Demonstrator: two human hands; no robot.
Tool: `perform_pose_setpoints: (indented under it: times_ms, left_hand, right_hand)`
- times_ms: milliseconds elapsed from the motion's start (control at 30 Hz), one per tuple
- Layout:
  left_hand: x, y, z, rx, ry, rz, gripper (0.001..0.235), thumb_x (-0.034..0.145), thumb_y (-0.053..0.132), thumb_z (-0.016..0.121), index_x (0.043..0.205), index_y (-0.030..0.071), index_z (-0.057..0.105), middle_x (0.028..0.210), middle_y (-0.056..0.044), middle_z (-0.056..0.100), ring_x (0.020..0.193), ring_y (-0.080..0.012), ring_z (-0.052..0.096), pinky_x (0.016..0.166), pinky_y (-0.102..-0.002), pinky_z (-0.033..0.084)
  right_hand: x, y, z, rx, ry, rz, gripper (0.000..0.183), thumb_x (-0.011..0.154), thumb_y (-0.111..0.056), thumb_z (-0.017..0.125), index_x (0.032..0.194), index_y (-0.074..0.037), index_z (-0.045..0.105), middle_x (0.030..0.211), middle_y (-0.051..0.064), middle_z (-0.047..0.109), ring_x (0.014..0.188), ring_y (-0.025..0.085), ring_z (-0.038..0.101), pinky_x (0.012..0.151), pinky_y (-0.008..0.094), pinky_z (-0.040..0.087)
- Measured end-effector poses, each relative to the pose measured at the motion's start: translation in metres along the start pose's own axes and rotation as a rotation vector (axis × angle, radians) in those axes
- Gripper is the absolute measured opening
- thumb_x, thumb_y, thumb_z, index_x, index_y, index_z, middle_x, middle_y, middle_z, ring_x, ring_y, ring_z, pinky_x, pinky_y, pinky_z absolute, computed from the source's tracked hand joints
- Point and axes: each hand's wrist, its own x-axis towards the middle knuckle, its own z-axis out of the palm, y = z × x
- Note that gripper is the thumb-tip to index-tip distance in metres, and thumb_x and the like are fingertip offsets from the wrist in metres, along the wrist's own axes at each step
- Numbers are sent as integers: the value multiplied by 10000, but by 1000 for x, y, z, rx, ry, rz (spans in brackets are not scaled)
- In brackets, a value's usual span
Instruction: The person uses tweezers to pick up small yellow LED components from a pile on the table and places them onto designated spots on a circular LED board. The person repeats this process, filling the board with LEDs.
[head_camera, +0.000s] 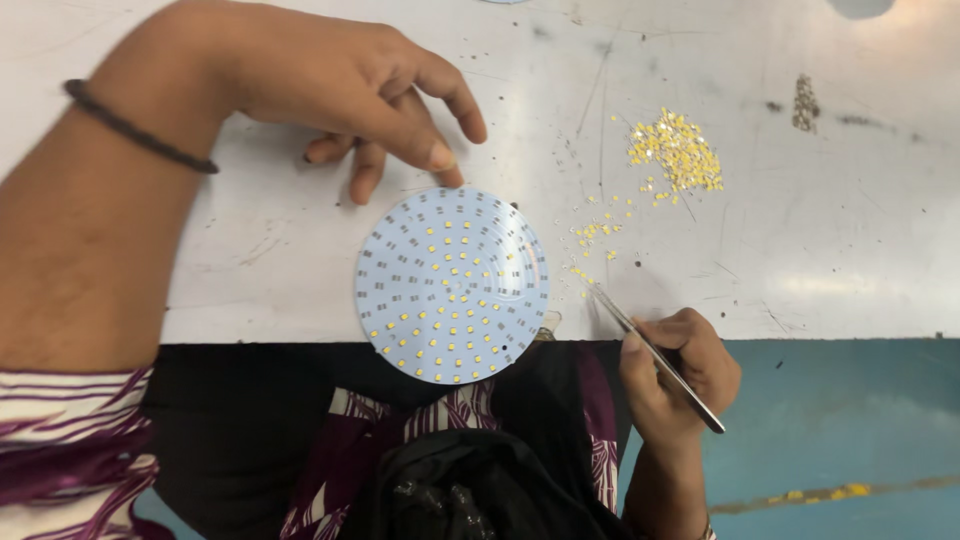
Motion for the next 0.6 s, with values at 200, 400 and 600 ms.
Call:
perform_pose_setpoints:
  times_ms: [200, 400, 600]
  left_hand:
    - [3, -3, -2, -43, -26, 38, 636, 813, 329, 680, 1358, 35, 536, 1087, -93, 781, 508, -181, 794, 291, -221, 454]
    - [3, -2, -1, -37, -15, 19, 646, 807, 325, 687, 1362, 30, 541, 1084, -105, 782, 503, -183, 797, 285, -224, 460]
    - [3, -1, -1, -38, -15, 25, 649, 803, 316, 687, 1369, 35, 539, 1076, -116, 779, 483, -191, 787, 272, -220, 452]
  right_hand:
    - [1, 2, -5, -64, -63, -91, 174, 849, -64, 755, 842, 0, 594, 766, 96, 637, 638, 146, 586, 550, 225, 430]
    - [7, -5, -3, -115, -77, -146, 204, 830, -95, 791, 827, -7, 607, 760, 97, 652, 642, 175, 598, 553, 245, 440]
    - [7, -9, -4, -134, -97, -103, 189, 803, -107, 794, 827, -1, 639, 731, 92, 633, 630, 168, 585, 582, 272, 423]
